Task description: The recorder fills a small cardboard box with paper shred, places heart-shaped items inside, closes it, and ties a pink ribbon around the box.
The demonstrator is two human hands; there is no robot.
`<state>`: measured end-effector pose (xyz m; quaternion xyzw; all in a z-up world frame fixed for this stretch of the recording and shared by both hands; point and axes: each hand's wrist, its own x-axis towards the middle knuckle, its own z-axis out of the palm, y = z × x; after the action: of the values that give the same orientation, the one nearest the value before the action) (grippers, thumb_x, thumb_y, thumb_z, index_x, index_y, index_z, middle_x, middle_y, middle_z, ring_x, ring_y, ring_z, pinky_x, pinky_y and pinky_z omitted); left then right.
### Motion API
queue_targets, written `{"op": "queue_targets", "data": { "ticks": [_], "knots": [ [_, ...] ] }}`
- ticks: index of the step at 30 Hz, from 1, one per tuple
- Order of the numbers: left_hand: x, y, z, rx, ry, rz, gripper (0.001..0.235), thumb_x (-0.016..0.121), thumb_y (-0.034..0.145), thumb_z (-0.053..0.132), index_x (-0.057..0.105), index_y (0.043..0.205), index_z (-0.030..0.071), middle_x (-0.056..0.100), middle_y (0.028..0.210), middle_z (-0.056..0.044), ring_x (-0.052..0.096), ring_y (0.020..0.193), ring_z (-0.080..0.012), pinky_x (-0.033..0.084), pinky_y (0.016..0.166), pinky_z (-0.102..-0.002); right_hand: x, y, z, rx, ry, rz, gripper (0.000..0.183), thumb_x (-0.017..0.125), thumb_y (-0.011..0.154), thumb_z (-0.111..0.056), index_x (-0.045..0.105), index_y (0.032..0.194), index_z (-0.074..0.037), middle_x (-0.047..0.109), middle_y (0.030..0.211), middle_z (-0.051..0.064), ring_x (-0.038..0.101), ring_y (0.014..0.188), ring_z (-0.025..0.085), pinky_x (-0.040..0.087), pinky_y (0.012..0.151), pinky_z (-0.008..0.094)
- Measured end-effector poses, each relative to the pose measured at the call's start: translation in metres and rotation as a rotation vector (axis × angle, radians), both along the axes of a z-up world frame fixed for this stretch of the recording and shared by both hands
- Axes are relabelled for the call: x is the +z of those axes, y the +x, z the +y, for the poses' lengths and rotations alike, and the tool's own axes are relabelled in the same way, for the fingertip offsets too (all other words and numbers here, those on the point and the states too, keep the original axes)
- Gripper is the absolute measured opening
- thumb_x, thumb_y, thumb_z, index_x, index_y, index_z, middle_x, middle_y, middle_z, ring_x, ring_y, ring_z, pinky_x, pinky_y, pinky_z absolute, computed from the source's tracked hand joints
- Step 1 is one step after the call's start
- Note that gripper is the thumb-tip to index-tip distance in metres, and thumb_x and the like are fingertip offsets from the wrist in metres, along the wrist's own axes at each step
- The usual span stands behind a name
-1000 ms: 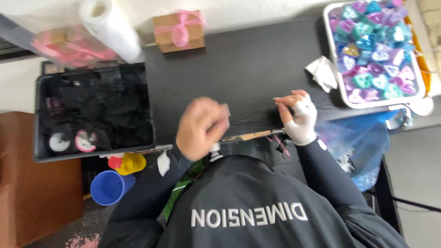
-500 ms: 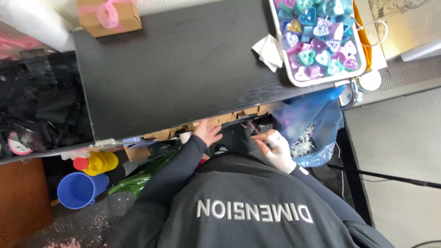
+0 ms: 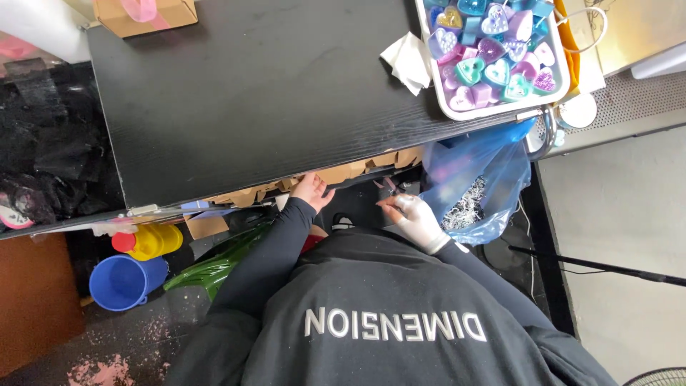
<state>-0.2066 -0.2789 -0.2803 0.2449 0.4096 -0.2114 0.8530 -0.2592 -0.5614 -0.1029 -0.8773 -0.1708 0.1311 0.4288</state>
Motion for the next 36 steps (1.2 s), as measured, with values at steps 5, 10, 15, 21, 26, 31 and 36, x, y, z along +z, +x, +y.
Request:
{"op": "queue_targets", "data": {
  "ticks": [5, 10, 15, 21, 26, 31, 36],
  "knots": [
    [-0.016, -0.011, 0.002, -0.037, -0.002, -0.021, 0.022, 0.059, 0.101, 0.035, 0.057, 0.115, 0.017, 0.061, 0.117, 0.003, 0.053, 0.122, -0.0150, 0.030, 0.117, -0.058, -0.054, 0.034, 0.026, -0.224, 0.117, 0.245, 0.042, 0.069, 0.093, -0.031, 0.064, 0.123, -0.002, 0.073, 0.108, 0.010, 0.072, 0.096, 0.022, 0.056, 0.085, 0.031],
    [0.010, -0.026, -0.003, -0.104, 0.023, -0.029, 0.041, 0.060, 0.097, 0.046, 0.056, 0.124, 0.016, 0.059, 0.129, 0.000, 0.053, 0.126, -0.0179, 0.029, 0.117, -0.060, -0.100, 0.078, 0.062, -0.598, 0.274, 0.740, 0.059, 0.073, 0.095, -0.042, 0.054, 0.135, -0.004, 0.068, 0.118, 0.008, 0.061, 0.096, 0.018, 0.049, 0.079, 0.031],
    [0.011, -0.042, 0.000, -0.193, 0.011, -0.095, 0.063, 0.067, 0.090, 0.051, 0.049, 0.140, 0.017, 0.051, 0.142, -0.004, 0.046, 0.137, -0.0247, 0.028, 0.117, -0.065, -0.098, 0.083, 0.069, -0.463, 0.393, 0.876, 0.039, 0.076, 0.093, -0.031, 0.069, 0.117, -0.002, 0.072, 0.103, 0.004, 0.066, 0.090, 0.013, 0.047, 0.079, 0.029],
    [0.079, -0.044, 0.014, -0.085, -0.091, -0.067, 0.103, 0.043, 0.080, 0.084, 0.026, 0.157, 0.019, 0.036, 0.158, -0.016, 0.034, 0.147, -0.0340, 0.016, 0.110, -0.074, -0.082, 0.065, 0.035, -0.195, 0.545, 0.750, 0.023, 0.071, 0.094, -0.005, 0.072, 0.117, -0.005, 0.075, 0.106, 0.000, 0.065, 0.095, 0.008, 0.051, 0.088, 0.027],
    [0.036, -0.044, 0.022, 0.041, -0.309, -0.029, 0.111, 0.044, 0.082, 0.087, 0.015, 0.163, 0.016, 0.030, 0.160, -0.022, 0.031, 0.146, -0.0400, 0.022, 0.112, -0.070, -0.031, 0.051, -0.001, -0.039, 0.438, 0.748, 0.025, 0.072, 0.089, -0.002, 0.072, 0.114, -0.001, 0.076, 0.106, -0.001, 0.065, 0.096, 0.007, 0.051, 0.091, 0.026],
    [0.035, -0.035, 0.017, 0.089, -0.213, 0.074, 0.103, 0.047, 0.088, 0.077, 0.002, 0.164, 0.024, 0.030, 0.157, -0.021, 0.036, 0.144, -0.0400, 0.026, 0.118, -0.069, 0.001, 0.038, -0.035, 0.025, 0.524, 0.732, 0.023, 0.072, 0.086, -0.004, 0.072, 0.109, 0.000, 0.075, 0.106, -0.002, 0.067, 0.099, 0.006, 0.052, 0.094, 0.025],
    [0.028, -0.037, 0.008, -0.086, 0.055, 0.137, 0.091, 0.056, 0.093, 0.059, 0.010, 0.161, 0.022, 0.053, 0.142, -0.014, 0.058, 0.123, -0.0320, 0.022, 0.116, -0.071, 0.101, 0.034, -0.068, 0.150, -0.210, 0.306, 0.020, 0.081, 0.080, -0.022, 0.076, 0.095, -0.010, 0.074, 0.079, 0.005, 0.066, 0.073, 0.013, 0.053, 0.072, 0.030]
  ]
}}
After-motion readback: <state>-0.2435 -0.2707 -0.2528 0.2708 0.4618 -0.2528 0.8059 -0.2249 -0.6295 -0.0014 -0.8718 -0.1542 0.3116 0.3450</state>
